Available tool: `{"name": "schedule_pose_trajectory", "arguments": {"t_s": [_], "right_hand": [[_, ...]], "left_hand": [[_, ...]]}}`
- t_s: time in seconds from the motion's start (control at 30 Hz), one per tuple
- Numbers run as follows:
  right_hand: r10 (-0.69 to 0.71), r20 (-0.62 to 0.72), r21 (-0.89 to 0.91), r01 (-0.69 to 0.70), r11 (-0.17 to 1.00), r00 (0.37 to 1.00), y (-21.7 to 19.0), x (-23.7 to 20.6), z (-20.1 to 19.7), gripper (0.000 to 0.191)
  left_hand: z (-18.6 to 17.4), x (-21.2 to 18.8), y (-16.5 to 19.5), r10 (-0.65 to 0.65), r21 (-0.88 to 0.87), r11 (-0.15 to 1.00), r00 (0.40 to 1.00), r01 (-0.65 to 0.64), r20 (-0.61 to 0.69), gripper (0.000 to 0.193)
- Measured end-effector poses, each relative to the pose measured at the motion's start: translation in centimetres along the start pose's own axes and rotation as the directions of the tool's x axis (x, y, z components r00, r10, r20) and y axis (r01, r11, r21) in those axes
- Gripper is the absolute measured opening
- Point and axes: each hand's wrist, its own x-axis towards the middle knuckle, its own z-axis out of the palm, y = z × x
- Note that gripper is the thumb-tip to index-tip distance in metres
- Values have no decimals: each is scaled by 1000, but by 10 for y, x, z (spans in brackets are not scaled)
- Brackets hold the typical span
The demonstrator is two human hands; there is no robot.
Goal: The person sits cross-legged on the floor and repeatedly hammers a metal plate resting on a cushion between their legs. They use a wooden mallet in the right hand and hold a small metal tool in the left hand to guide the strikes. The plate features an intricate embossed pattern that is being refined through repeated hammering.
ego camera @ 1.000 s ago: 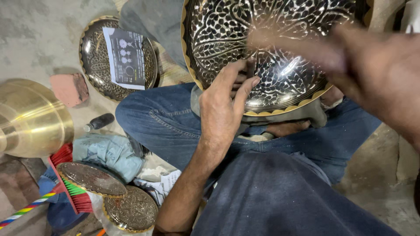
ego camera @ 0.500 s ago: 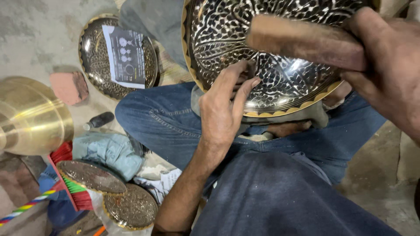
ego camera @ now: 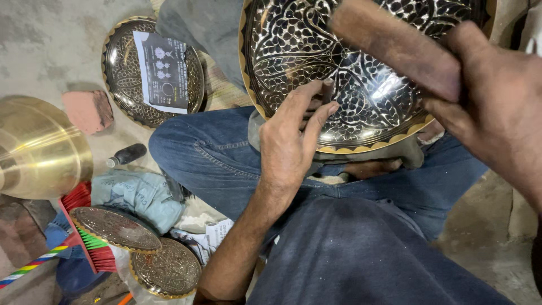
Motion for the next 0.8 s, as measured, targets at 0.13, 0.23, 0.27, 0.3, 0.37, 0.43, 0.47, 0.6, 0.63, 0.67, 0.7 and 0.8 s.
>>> {"name": "schedule_pose_trajectory", "arguments": {"t_s": [0.13,0.23,0.27,0.3,0.37,0.43,0.47,0.6,0.63,0.67,0.7,0.8], "right_hand": [[-112,-59,-10,112,994,992,4,2,2,46],[64,-15,176,-60,983,998,6,1,4,38],[-1,-42,73,4,997,999,6,1,4,41],[-73,-62,-33,71,997,995,7,0,4,44],[-74,-81,-13,73,997,994,8,0,4,48],[80,-65,232,-63,971,995,8,0,4,50],[25,-62,136,-17,991,998,8,0,4,48],[14,-43,209,-5,978,999,9,-1,6,43],[74,-34,335,-58,940,997,10,-2,8,42],[52,36,184,-57,981,998,12,-3,9,41],[41,105,31,-44,999,994,14,-5,10,41],[37,8,299,-38,954,999,18,-9,17,35]], "left_hand": [[1,0,0,21,2,1000,1000,-21,-8,32],[2,0,1,24,-1,1000,1000,-24,-13,32],[2,0,2,18,-6,1000,1000,-18,-8,32],[3,0,2,30,-9,999,999,-31,-11,32],[3,-1,3,48,-13,999,999,-48,-10,31],[4,-2,3,23,-14,1000,1000,-23,-3,32],[4,-1,2,17,-13,1000,1000,-17,2,33],[5,-3,1,22,14,1000,1000,-22,13,30],[5,-2,1,25,1,1000,1000,-25,7,30],[6,-2,0,32,-13,999,999,-32,1,31],[6,-3,0,50,-13,999,999,-50,-2,32],[5,-4,1,70,-5,998,997,-70,-15,32]]}}
